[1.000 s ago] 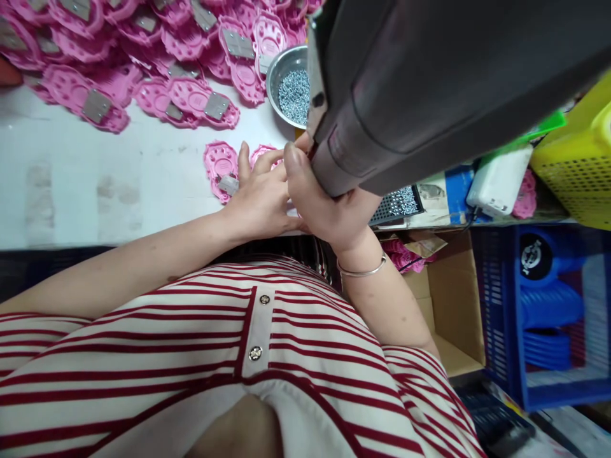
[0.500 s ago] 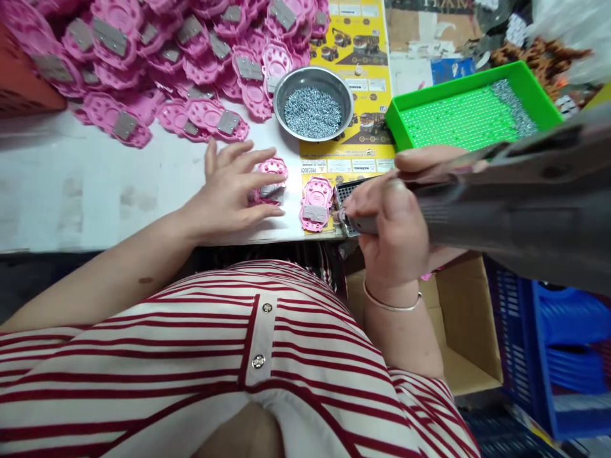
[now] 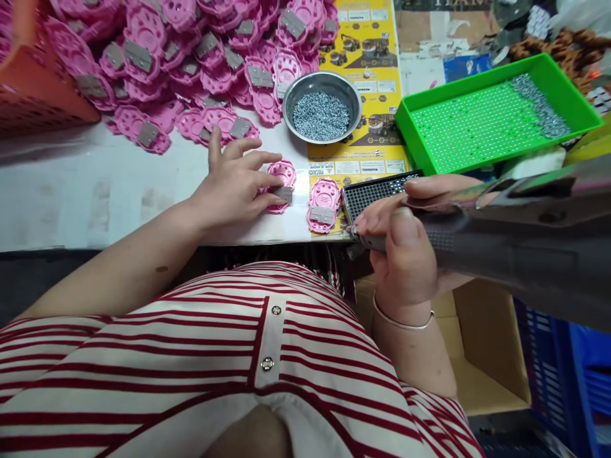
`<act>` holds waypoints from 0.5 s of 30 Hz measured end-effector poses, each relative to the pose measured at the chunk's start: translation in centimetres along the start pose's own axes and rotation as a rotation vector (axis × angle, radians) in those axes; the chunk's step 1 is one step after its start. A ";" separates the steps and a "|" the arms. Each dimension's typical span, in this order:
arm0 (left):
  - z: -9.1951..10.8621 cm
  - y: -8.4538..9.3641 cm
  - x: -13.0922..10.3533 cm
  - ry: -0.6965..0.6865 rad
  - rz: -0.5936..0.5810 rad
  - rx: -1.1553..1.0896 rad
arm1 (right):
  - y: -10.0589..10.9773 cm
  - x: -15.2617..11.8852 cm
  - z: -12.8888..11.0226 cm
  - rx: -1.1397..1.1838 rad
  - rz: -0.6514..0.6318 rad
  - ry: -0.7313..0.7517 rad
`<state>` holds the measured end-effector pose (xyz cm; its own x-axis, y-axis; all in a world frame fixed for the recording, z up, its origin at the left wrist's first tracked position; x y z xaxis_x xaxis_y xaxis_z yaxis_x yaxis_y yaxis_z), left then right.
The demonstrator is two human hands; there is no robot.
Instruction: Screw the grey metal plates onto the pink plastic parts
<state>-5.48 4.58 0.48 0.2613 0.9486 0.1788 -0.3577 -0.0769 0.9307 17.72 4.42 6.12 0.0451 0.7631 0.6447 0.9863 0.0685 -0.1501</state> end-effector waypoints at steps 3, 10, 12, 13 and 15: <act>0.0 0.1 -0.4 -0.078 -0.019 0.057 | 0.2 -0.1 0.2 -0.010 0.016 -0.008; 0.3 -0.5 -1.1 -0.207 0.011 0.205 | -0.1 -0.4 0.6 -0.012 0.014 0.007; 0.4 -0.6 -1.3 -0.258 0.005 0.252 | -0.1 -0.4 0.5 -0.028 0.024 -0.002; 0.5 -0.5 -1.3 -0.278 -0.003 0.267 | -0.1 -0.4 0.4 -0.032 0.030 -0.005; 0.6 -0.4 -1.3 -0.287 -0.025 0.271 | -0.2 -0.3 0.4 -0.009 0.046 -0.025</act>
Point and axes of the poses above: each hand's wrist, its own x-axis towards the middle knuckle, its own y-axis out of the back of the hand, z = x × y, the point moved 2 cm from there along x, towards the middle knuckle, and after that the axes turned 3 degrees about -x, right-handed, at the moved point
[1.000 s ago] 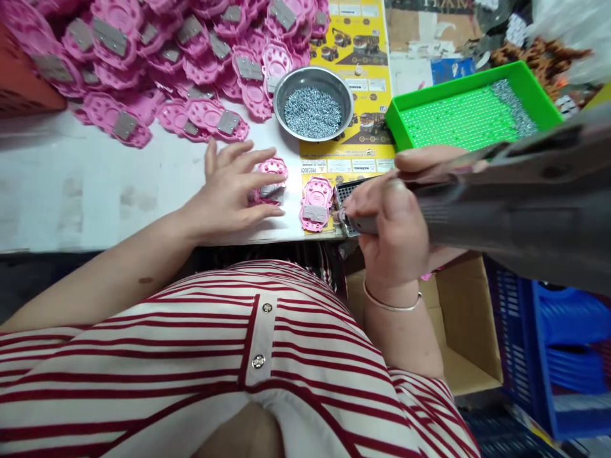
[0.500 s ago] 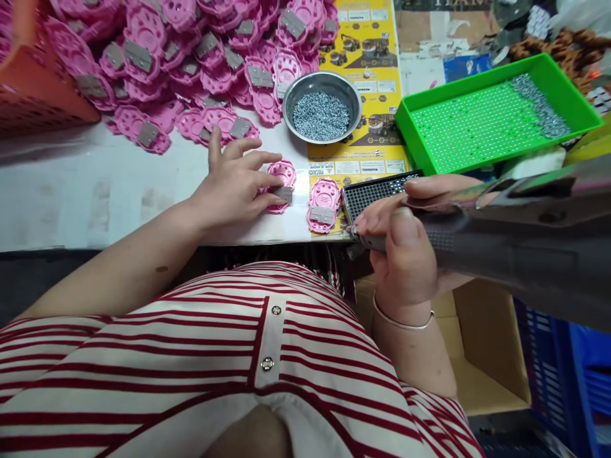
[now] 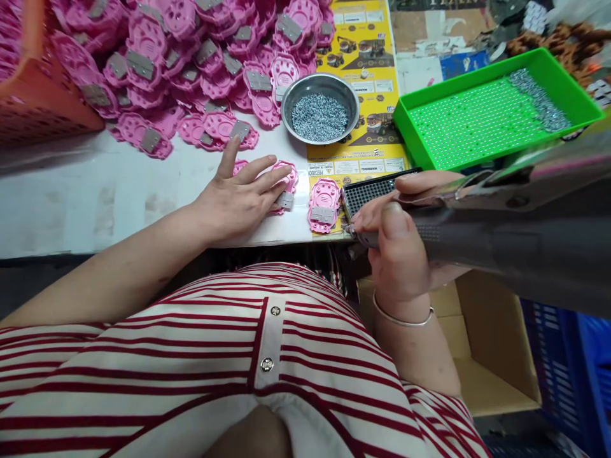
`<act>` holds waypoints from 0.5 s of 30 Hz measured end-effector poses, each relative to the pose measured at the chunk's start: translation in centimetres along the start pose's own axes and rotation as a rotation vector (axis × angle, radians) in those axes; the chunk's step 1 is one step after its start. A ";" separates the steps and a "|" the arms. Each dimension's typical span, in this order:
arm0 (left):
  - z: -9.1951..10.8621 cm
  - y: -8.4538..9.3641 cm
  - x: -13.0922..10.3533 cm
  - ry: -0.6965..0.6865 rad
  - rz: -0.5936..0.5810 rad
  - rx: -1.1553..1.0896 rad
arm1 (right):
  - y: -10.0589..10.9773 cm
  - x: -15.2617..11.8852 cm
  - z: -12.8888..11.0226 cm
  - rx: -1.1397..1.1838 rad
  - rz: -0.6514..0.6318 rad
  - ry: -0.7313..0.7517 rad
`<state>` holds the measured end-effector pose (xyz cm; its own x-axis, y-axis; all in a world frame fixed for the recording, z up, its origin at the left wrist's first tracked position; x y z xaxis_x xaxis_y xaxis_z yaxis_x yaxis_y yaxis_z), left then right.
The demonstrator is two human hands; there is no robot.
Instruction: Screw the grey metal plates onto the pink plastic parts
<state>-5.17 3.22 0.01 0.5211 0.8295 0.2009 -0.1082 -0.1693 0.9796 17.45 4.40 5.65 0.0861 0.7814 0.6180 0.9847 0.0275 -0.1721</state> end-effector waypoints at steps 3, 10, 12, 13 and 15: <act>0.1 -0.1 0.5 0.027 -0.013 -0.040 | -0.1 0.0 0.2 0.071 0.030 -0.028; 1.7 -0.9 2.1 0.041 0.005 -0.100 | 0.0 -0.2 0.7 0.029 0.032 -0.009; 1.5 -0.3 2.1 0.085 0.027 -0.117 | 0.2 -0.2 0.7 0.011 0.047 0.021; 1.3 0.0 2.1 0.115 0.042 -0.122 | 0.3 -0.1 0.6 0.004 0.054 0.030; 0.6 0.5 1.9 0.167 0.063 -0.125 | 0.4 0.0 0.6 -0.003 0.078 0.043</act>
Point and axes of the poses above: each hand's wrist, its own x-axis towards the middle knuckle, its own y-axis out of the back of the hand, z = x × y, the point moved 2 cm from there along x, towards the middle knuckle, and after that the axes turned 3 degrees about -x, right-handed, at the moved point
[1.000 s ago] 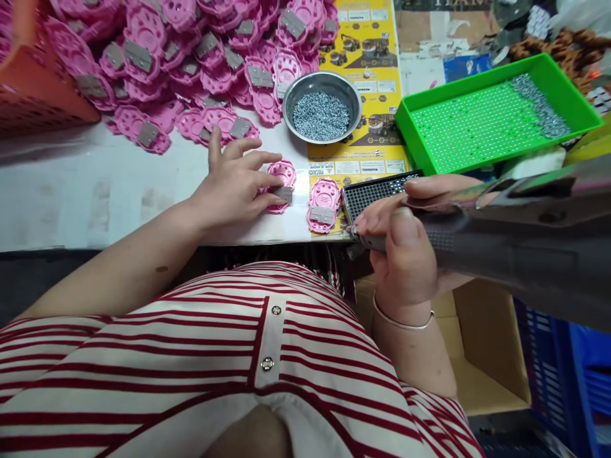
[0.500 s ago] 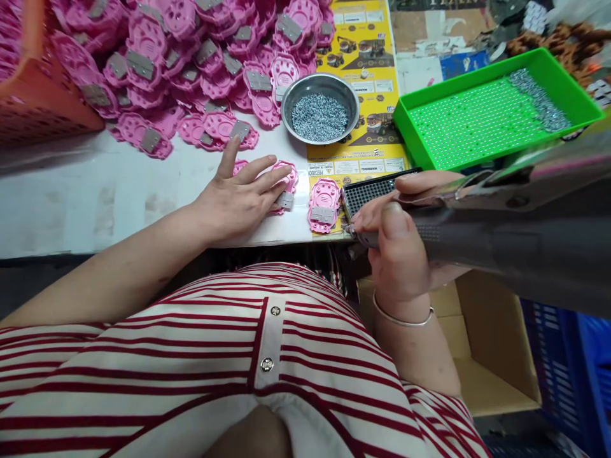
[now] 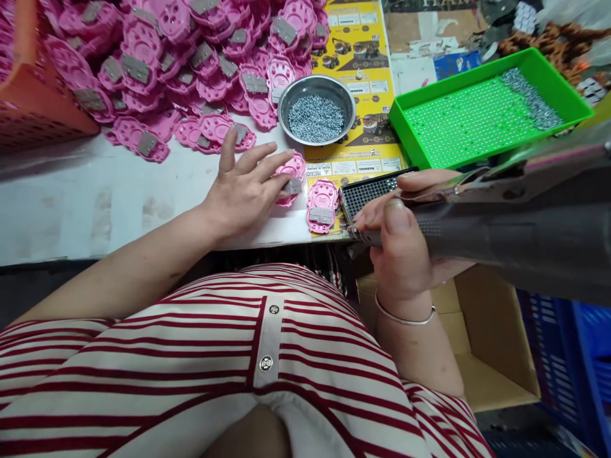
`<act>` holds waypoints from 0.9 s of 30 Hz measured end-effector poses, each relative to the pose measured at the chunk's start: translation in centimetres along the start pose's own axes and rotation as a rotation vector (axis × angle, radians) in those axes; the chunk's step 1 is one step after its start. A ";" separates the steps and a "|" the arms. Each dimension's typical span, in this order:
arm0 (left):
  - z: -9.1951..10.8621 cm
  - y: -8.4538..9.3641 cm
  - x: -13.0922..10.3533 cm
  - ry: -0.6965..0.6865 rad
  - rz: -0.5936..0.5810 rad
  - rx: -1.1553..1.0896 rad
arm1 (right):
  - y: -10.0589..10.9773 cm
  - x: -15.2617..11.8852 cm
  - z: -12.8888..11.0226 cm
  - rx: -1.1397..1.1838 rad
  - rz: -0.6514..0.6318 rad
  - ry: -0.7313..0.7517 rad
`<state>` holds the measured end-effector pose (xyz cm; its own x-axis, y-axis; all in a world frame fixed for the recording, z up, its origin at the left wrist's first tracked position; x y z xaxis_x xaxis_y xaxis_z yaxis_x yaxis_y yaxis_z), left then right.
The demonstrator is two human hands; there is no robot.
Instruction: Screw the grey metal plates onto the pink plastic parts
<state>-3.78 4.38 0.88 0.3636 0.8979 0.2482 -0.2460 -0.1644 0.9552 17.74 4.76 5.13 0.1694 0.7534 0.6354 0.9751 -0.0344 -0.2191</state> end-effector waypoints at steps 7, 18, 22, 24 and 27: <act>0.0 -0.5 0.0 -0.030 -0.148 -0.010 | -0.3 -0.1 0.6 0.032 -0.004 -0.023; 0.6 -0.4 0.3 0.052 -0.097 -0.034 | 0.0 -0.4 0.2 -0.073 0.013 -0.021; 0.0 0.2 -0.1 0.070 -0.021 -0.068 | -0.1 -0.3 0.3 -0.005 0.015 -0.034; -0.2 0.4 -0.4 0.071 -0.029 -0.069 | -0.1 -0.3 0.4 0.030 0.016 -0.014; -0.2 0.5 -0.5 0.071 -0.073 -0.066 | 0.0 -0.3 0.4 0.031 0.030 -0.024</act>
<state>-4.28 3.90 1.16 0.3190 0.9334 0.1645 -0.2807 -0.0727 0.9570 17.67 4.81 4.64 0.1944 0.7681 0.6101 0.9646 -0.0368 -0.2611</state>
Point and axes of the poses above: each hand's wrist, its own x-axis towards the middle knuckle, its own y-axis out of the back of the hand, z = x × y, the point moved 2 cm from there along x, towards the middle knuckle, and after that the axes turned 3 degrees about -x, right-handed, at the moved point
